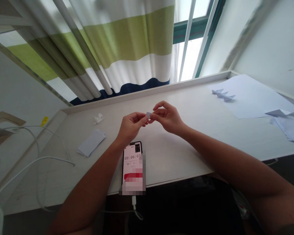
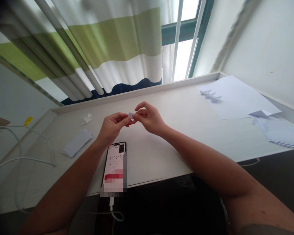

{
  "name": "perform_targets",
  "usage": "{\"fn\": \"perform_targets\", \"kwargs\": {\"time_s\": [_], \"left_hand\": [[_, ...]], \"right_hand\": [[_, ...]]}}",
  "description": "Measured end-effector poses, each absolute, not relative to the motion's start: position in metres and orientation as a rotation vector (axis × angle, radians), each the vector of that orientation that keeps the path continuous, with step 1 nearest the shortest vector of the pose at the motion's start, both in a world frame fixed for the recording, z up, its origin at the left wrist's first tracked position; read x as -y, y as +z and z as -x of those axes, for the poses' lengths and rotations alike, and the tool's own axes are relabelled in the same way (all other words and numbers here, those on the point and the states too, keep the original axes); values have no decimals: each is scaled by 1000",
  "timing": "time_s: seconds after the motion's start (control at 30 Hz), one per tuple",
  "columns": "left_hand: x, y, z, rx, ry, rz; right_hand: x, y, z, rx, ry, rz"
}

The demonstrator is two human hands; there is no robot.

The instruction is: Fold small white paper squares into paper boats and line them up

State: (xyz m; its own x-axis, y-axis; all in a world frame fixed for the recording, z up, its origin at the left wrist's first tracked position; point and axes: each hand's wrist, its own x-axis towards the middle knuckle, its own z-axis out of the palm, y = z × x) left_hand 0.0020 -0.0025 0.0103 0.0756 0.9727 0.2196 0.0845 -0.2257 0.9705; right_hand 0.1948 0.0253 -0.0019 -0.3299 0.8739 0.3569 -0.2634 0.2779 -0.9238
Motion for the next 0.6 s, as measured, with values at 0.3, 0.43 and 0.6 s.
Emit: {"fn": "perform_targets", "kwargs": {"time_s": [0.3, 0.43, 0.6], "left_hand": [[-1, 1, -6, -1047, 1345, -1404], [0, 2, -7, -1029, 1301, -1336], [1, 3, -6, -1099, 1271, -1352]], "right_hand": [[-31, -9, -196, 1463, 1344, 616], [-33, -8, -198, 1530, 1342, 632], [-31, -3, -203, 1652, 1156, 743]]}}
